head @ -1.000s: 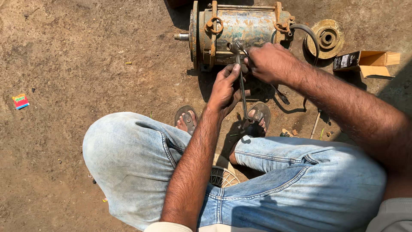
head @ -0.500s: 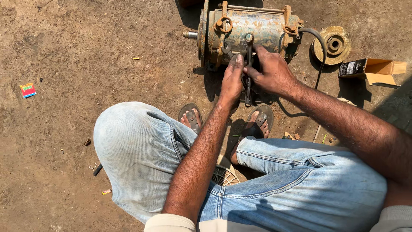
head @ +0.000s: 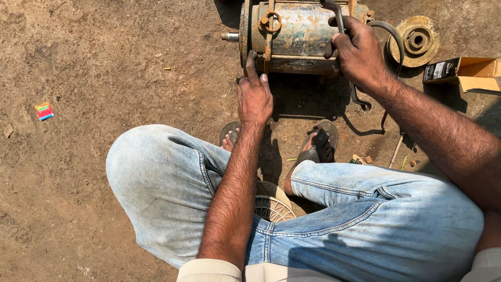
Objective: The person walks to a motor on the ground, sits down, and uses two wrenches to loosen and remove bolts from the motor housing. The person then removes a metal rod from the motor and sets it aside.
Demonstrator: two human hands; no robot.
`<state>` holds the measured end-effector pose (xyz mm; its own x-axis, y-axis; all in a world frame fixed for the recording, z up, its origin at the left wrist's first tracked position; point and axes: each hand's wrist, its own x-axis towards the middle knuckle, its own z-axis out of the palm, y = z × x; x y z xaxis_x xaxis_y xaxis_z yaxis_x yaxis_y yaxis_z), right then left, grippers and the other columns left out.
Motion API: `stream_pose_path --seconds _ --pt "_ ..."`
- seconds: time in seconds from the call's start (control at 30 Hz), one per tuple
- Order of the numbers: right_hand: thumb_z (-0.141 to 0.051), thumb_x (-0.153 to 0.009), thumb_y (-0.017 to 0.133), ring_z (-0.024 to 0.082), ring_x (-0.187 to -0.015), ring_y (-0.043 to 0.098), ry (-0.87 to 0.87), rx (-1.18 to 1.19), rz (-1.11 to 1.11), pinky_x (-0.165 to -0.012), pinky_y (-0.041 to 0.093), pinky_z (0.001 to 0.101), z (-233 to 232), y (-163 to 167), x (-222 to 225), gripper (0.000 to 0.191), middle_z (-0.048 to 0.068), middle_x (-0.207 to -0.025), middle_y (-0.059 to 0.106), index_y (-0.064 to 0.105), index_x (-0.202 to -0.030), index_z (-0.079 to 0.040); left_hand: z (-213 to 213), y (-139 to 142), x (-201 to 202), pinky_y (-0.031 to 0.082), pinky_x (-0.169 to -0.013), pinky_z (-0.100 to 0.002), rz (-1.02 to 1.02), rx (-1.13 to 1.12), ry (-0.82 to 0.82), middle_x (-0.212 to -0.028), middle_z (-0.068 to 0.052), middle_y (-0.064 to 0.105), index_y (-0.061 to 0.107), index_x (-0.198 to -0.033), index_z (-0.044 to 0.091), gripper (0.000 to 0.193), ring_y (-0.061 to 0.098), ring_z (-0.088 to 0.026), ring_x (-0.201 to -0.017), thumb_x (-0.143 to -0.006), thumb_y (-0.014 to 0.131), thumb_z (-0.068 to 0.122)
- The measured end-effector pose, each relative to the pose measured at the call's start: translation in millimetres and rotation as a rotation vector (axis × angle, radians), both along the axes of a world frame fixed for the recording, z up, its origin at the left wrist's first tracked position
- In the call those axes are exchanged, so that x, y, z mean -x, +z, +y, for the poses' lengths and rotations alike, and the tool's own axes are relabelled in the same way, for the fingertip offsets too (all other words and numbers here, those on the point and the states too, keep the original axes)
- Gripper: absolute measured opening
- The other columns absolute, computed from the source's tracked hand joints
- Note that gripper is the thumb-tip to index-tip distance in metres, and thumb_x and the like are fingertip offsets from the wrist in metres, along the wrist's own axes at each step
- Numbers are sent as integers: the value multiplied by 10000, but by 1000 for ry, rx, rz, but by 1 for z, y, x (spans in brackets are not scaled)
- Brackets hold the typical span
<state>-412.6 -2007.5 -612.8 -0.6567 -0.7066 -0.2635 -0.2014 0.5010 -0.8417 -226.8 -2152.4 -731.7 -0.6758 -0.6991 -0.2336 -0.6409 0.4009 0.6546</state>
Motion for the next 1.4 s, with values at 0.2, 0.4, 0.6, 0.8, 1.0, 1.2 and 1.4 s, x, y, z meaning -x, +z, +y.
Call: stream_pose_path --seconds 0.2,0.4,0.6,0.8,1.0,1.2,1.4 --pt "-134 -1098 408 92 -601 617 73 2 -22 -511 536 264 -1 -3 -6 386 82 -860 653 472 -1428 56 -22 0 2 614 -849 -486 -230 74 -108 -934 -204 692 499 -1255 -28 281 739 -330 -929 -985 560 24" --pt "-125 -1084 404 116 -576 596 112 49 -33 -494 519 280 -3 4 -6 399 98 -864 666 483 -1429 60 -23 27 9 626 -832 -477 -429 102 -147 -977 -189 706 678 -1014 20 87 731 -328 -988 -990 609 67" --pt "-142 -1097 413 112 -636 636 147 42 10 -537 560 276 1 2 -3 403 100 -884 671 485 -1438 59 -26 59 18 613 -859 -484 -472 66 -151 -987 -202 696 693 -1003 19 88 716 -360 -1037 -938 657 66" --pt "-174 -1091 424 123 -714 671 126 -11 -16 -580 587 297 0 -5 -2 411 102 -890 679 487 -1433 46 -25 49 13 605 -902 -511 -304 50 -118 -1063 -245 679 640 -1134 -31 193 706 -410 -1072 -947 649 14" --pt "-187 -1092 434 130 -742 691 138 -40 19 -597 608 309 -5 -11 -2 403 103 -896 694 505 -1417 40 -2 17 -2 575 -926 -529 -185 39 -95 -1226 -255 597 507 -1302 -37 510 662 -450 -1102 -837 716 -23" --pt "-181 -1100 450 161 -660 685 150 -66 72 -583 612 325 -3 -18 1 411 131 -865 683 492 -1445 38 0 -28 -1 589 -942 -482 -111 63 -91 -1315 -234 571 440 -1419 -9 632 673 -409 -1126 -834 667 -84" --pt "-175 -1096 445 155 -644 703 155 -93 45 -579 610 321 1 -23 3 390 98 -857 707 505 -1416 40 -5 -56 5 587 -929 -479 -43 160 -124 -1416 -269 509 364 -1512 6 691 677 -416 -1113 -870 601 -87"
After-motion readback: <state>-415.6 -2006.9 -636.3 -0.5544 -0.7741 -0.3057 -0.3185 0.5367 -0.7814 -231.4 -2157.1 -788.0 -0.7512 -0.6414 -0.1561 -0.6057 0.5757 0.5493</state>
